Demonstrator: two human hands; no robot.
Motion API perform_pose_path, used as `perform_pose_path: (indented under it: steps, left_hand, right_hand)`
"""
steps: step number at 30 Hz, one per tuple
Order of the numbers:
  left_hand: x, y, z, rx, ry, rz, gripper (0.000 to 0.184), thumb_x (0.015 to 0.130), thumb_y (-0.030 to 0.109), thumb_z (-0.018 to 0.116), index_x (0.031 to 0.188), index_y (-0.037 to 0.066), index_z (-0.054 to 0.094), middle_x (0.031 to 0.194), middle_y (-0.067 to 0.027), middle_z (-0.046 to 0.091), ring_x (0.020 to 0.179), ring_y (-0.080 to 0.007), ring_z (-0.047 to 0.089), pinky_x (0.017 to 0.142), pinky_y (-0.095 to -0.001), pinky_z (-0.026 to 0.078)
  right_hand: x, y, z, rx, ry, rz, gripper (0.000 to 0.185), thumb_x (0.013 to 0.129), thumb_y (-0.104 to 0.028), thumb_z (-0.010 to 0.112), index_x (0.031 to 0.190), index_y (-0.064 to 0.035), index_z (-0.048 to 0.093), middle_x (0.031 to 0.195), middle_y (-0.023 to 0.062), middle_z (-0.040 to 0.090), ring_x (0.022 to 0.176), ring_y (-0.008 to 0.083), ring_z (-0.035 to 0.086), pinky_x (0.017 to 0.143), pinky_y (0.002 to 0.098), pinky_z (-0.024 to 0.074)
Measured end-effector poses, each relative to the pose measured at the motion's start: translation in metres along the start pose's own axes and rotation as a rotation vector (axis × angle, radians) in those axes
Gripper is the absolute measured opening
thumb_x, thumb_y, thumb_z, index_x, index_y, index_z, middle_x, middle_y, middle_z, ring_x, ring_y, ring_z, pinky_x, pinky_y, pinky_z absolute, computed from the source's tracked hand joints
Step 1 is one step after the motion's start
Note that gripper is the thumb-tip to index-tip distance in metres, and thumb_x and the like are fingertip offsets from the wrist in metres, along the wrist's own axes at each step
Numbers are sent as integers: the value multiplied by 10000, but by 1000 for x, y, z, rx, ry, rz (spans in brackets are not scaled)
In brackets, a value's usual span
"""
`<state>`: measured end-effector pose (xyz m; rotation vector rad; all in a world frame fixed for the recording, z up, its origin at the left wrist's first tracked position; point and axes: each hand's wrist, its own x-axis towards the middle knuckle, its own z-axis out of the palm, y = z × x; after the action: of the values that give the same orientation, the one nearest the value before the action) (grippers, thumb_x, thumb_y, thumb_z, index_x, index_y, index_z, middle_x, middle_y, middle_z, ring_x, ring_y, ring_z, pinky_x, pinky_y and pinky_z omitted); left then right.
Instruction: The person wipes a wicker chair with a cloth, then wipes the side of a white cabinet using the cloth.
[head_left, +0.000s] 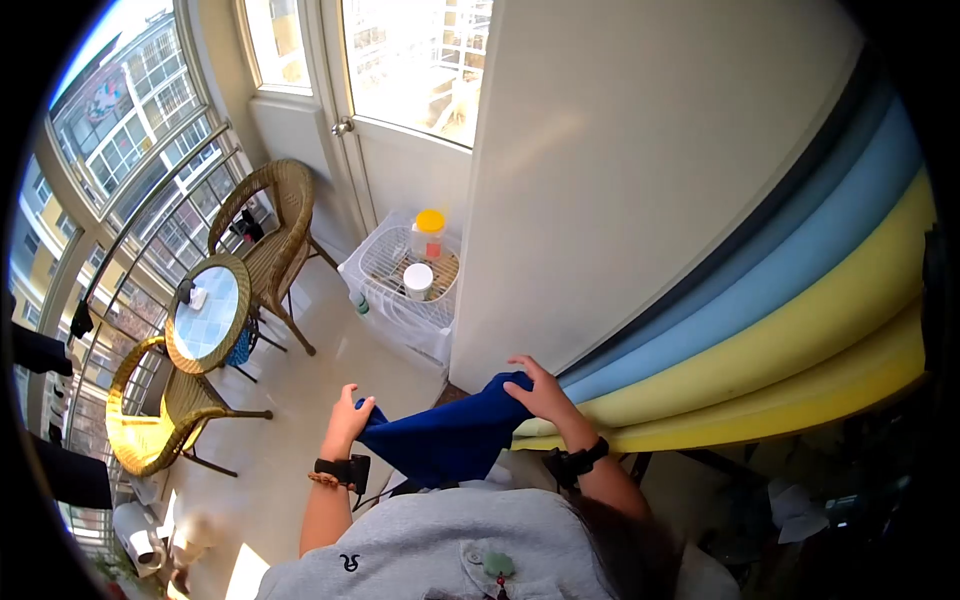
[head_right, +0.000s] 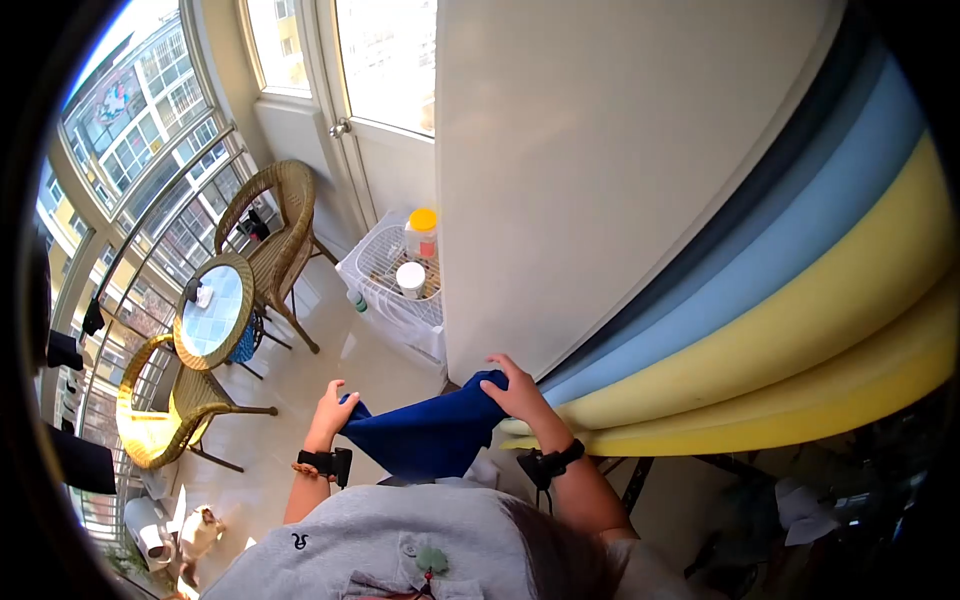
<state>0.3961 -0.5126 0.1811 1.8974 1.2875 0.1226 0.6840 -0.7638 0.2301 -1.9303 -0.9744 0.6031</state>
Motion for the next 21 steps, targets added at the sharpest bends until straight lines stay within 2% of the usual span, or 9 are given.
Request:
perform_pose_path:
  steps: [2,4,7,9,10,13,16,18,21]
  left_hand:
    - [1,-7,5,155,-186,70,684,810,485,713,1296,43,525,1183,-277,628,1116,-409,605,962,-432,478]
    - [-4,23,-5,74,-335,254,685,737,505,784,1247,96,578,1182,-245,606,1151,-374,573,997,-410,459]
    - [-1,38,-5,214,-387,492,617,633,344,885,1153,126,636,1060,-195,598,1047,-349,585,964,-393,476]
    - [13,41,9,331,-424,424,355,612,174,882,919,89,725,1001,-162,592,991,-335,578,921,-387,492]
    - [22,39,21,361,-374,379,205,651,123,847,810,60,735,1070,-162,613,1011,-345,580,902,-378,497]
    - [28,52,32,425,-71,688,129,734,132,785,817,48,733,1170,-167,627,994,-349,604,869,-390,501]
    - [18,91,37,367,68,923,142,789,153,736,851,28,712,1125,-168,652,964,-341,620,850,-397,501]
    - [12,118,42,125,-73,919,166,815,170,711,871,15,693,1037,-170,672,926,-338,630,818,-404,503]
    - [-41,199,29,-41,-244,854,193,864,178,698,879,-2,632,769,-186,635,704,-333,624,644,-384,487]
  right_hand:
    - [-10,43,6,-68,-213,-22,225,886,-164,641,1087,-63,635,968,141,695,931,291,662,850,367,499]
    - [-25,30,-3,-52,-84,-73,203,903,-161,626,1082,-68,642,948,148,696,908,315,657,833,374,502]
    - [-46,7,-23,-139,91,96,172,911,-165,621,1050,-72,661,906,146,698,876,347,652,816,388,500]
    - [-55,14,-36,-515,152,-137,165,911,-192,621,1022,-84,677,858,151,697,820,369,645,754,426,503]
    - [-55,7,-46,-602,182,-221,166,908,-201,625,1016,-88,681,847,152,696,797,370,644,739,437,504]
    - [-56,-3,-70,-480,160,-53,183,914,-223,629,987,-65,685,824,147,693,741,317,650,698,413,504]
    - [-50,-26,-106,-11,205,164,220,925,-235,637,951,-20,675,779,118,683,694,199,623,664,356,489]
    - [-45,-39,-117,332,592,-4,205,961,-185,622,948,17,656,779,14,657,721,105,580,668,270,477]
    - [-42,-97,-131,361,992,-324,283,954,-110,623,1202,11,558,1103,77,609,968,154,570,859,285,475]
